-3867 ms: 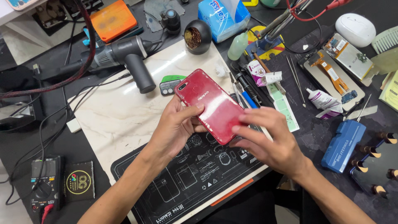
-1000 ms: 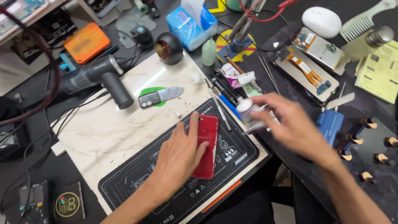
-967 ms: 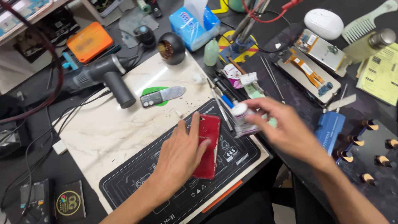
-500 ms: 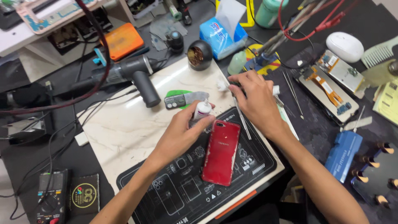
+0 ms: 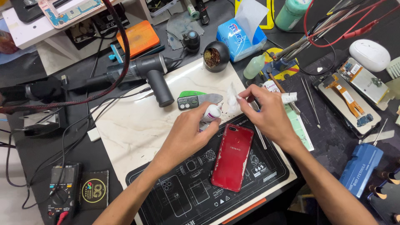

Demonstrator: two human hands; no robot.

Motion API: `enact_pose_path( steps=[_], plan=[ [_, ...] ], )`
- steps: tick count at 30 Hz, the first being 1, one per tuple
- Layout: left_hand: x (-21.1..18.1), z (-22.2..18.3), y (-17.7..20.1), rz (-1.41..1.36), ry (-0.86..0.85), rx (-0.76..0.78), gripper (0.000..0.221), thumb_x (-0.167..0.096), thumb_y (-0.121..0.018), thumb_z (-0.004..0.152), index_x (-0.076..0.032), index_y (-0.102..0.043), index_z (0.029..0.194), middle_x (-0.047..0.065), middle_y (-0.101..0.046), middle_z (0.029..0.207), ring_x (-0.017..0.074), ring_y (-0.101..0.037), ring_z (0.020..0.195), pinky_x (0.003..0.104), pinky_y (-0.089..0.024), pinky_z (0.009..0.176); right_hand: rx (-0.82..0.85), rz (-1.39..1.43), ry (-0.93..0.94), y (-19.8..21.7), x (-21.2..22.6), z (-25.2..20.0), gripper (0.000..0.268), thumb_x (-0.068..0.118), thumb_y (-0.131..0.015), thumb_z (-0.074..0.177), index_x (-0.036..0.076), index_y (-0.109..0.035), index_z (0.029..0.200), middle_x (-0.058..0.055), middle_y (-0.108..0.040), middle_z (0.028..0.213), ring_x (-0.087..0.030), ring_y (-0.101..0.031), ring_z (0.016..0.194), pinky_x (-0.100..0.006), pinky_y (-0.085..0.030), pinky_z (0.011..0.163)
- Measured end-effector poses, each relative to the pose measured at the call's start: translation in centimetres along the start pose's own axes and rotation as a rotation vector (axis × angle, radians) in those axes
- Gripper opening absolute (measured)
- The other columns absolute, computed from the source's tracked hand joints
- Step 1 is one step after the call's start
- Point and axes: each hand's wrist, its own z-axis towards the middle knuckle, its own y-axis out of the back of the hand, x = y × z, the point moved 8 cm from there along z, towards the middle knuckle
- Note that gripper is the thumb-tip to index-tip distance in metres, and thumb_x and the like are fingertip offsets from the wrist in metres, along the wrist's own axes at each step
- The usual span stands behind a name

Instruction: The person cleans the edges of a mobile phone back cover with a cloth and a liquid, then applies adhesive from a tube to the back of a red smartphone and presses a black screen assembly onto another device.

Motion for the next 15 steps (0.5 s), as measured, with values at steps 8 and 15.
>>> enact_pose_path(
  steps=[8,15],
  plan=[
    [-0.1,-0.1,-0.8,0.212,0.011,0.037,0.028,-0.018,-0.065,0.086,-0.004,-0.066,0.110,0.018,-0.073,0.093,0.0366,-0.070,0.084,0.048,-0.052,0.073,0.277,0.611,-0.085,-2.1,1.4,-1.5,0.016,0.011,-0.067,0.100,-0.003,-0.067,0.108,-0.002,-0.069,0.096,-0.005,-0.062,0.088,-0.023,-0.052,0.077],
    [-0.4,-0.5,-0.5,0.245,-0.044,-0.007,0.029,-0.017,-0.065,0.086,-0.003,-0.063,0.112,0.018,-0.073,0.099,0.0352,-0.072,0.089,0.048,-0.054,0.076,0.292,0.688,-0.122,-1.9,2.4,-1.4,0.032,0.007,-0.068,0.093,-0.001,-0.065,0.124,-0.003,-0.071,0.107,-0.006,-0.066,0.097,-0.022,-0.054,0.084]
  ],
)
